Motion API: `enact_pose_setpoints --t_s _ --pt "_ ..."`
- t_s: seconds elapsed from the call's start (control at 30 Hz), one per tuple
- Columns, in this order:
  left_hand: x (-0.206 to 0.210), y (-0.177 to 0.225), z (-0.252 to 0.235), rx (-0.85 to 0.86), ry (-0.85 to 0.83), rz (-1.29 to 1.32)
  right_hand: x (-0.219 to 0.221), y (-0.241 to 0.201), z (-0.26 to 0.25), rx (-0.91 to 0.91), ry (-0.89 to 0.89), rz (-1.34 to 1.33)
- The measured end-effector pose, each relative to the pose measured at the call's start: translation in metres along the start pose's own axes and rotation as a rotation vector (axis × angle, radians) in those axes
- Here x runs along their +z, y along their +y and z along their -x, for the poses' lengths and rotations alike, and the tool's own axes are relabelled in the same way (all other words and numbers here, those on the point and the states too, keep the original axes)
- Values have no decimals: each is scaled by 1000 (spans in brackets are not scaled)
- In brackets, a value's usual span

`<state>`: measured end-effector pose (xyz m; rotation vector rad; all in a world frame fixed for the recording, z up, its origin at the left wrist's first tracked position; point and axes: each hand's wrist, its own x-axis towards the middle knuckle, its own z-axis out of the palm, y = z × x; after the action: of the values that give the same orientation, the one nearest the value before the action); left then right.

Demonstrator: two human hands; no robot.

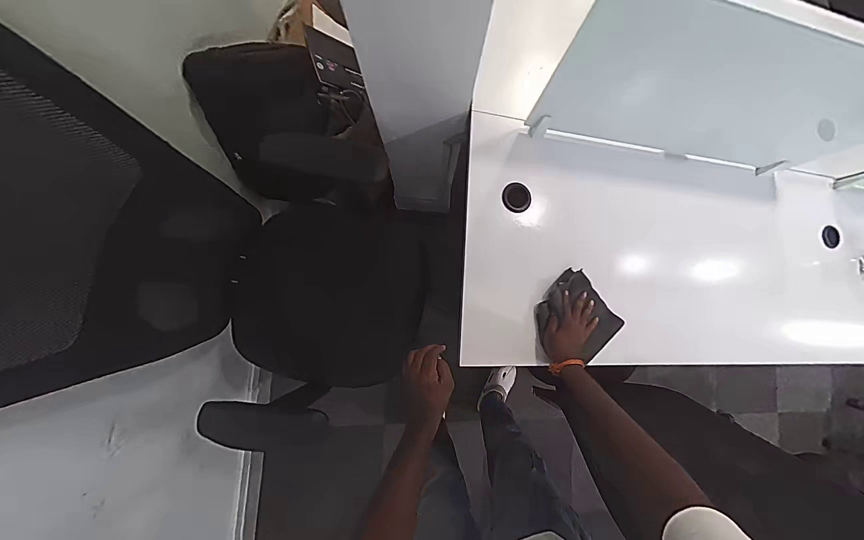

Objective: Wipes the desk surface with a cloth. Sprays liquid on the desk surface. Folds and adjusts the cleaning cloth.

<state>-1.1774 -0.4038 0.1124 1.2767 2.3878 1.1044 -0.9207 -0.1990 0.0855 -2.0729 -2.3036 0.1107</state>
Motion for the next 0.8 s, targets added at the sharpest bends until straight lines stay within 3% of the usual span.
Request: enact_pose_setpoints --t_s 0.2,0.4,0.57,0.8 --pt "-30 -25 0 -96 28 -3 3 -132 41 -286 -144 8" --pt "-36 -29 1 -79 7 -41 5 -194 -11 -481 -208 32" --pt "-36 -8 -2 -67 -79 -68 6 -202 -22 -499 -218 -11" --pt "-3 32 -27 37 -65 -78 -12 -138 72 -699 -404 -158"
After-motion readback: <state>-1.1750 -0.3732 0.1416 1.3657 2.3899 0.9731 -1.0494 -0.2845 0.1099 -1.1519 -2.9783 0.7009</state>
